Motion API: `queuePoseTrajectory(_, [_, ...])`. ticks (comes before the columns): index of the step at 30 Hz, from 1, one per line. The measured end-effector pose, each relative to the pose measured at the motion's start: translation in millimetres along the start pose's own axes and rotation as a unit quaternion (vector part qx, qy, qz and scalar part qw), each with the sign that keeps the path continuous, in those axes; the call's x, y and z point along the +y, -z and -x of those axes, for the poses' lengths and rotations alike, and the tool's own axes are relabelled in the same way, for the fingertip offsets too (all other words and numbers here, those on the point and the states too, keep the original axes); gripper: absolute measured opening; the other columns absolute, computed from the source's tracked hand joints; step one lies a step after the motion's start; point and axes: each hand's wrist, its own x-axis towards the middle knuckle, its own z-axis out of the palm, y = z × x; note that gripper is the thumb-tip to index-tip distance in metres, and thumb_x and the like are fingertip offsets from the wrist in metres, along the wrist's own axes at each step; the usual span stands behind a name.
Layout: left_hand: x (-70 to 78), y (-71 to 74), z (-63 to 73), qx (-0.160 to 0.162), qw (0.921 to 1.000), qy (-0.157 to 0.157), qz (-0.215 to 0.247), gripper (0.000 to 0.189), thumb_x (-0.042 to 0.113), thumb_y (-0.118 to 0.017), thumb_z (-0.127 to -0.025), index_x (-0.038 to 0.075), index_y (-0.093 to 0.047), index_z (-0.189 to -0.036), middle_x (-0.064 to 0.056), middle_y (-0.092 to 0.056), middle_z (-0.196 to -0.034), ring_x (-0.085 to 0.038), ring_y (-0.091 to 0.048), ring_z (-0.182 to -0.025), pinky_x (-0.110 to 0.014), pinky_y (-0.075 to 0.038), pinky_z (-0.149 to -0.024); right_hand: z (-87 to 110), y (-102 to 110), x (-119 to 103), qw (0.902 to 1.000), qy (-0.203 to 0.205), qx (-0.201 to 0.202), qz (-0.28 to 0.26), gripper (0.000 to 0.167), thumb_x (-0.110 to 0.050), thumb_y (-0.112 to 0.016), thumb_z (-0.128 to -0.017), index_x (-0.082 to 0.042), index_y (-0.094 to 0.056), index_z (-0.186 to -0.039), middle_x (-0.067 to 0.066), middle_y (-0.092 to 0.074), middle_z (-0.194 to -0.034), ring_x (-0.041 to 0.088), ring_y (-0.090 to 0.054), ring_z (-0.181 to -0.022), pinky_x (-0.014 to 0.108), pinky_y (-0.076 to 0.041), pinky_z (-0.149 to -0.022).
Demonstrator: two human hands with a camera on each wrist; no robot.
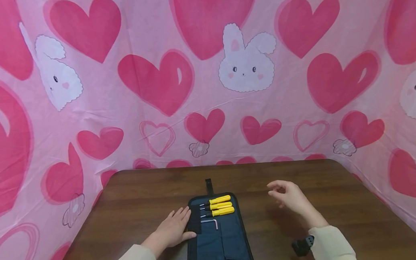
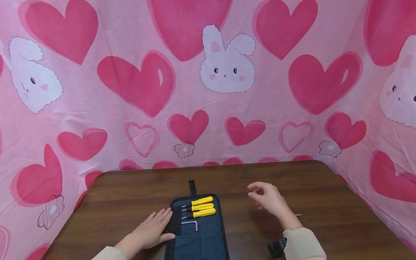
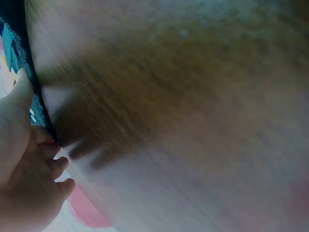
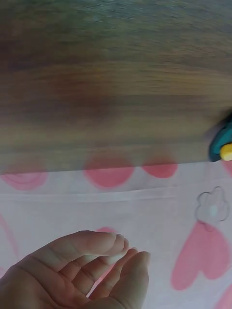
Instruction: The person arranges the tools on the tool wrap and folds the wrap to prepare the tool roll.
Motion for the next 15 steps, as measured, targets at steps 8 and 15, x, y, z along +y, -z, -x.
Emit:
queuePoseTrajectory(8, [0.8, 1.1, 0.2, -0.003, 1.0, 0.005, 0.008, 0.077, 0.053, -0.057, -0.084, -0.002, -0.042, -0.135, -0.017, -0.038, -0.141, -0.034, -0.031, -0.13, -0.051, -0.024, -0.103, 5.7, 17, 19, 0.9994, -0.02, 0.026, -0.014, 0.026, -0.008, -0.064, -0.086, 0.003, -0.06, -0.109, 0.018, -0.058, -0.082, 0.022, -0.053, -0.058, 0.034, -0.052, -0.051])
queuePoseTrajectory(15, [1.0, 1.7, 0.6, -0.006, 0.9999, 0.005, 0.009, 0.077, 0.053, -0.057, -0.084, -0.002, -0.042, -0.135, -0.017, -0.038, -0.14, -0.034, -0.031, -0.13, -0.051, -0.023, -0.104, 12.8, 29, 37, 0.9983, -0.04, 0.041, -0.007, 0.029, -0.009, -0.062, -0.088, 0.007, -0.057, -0.112, 0.017, -0.057, -0.08, 0.021, -0.054, -0.06, 0.032, -0.052, -0.052])
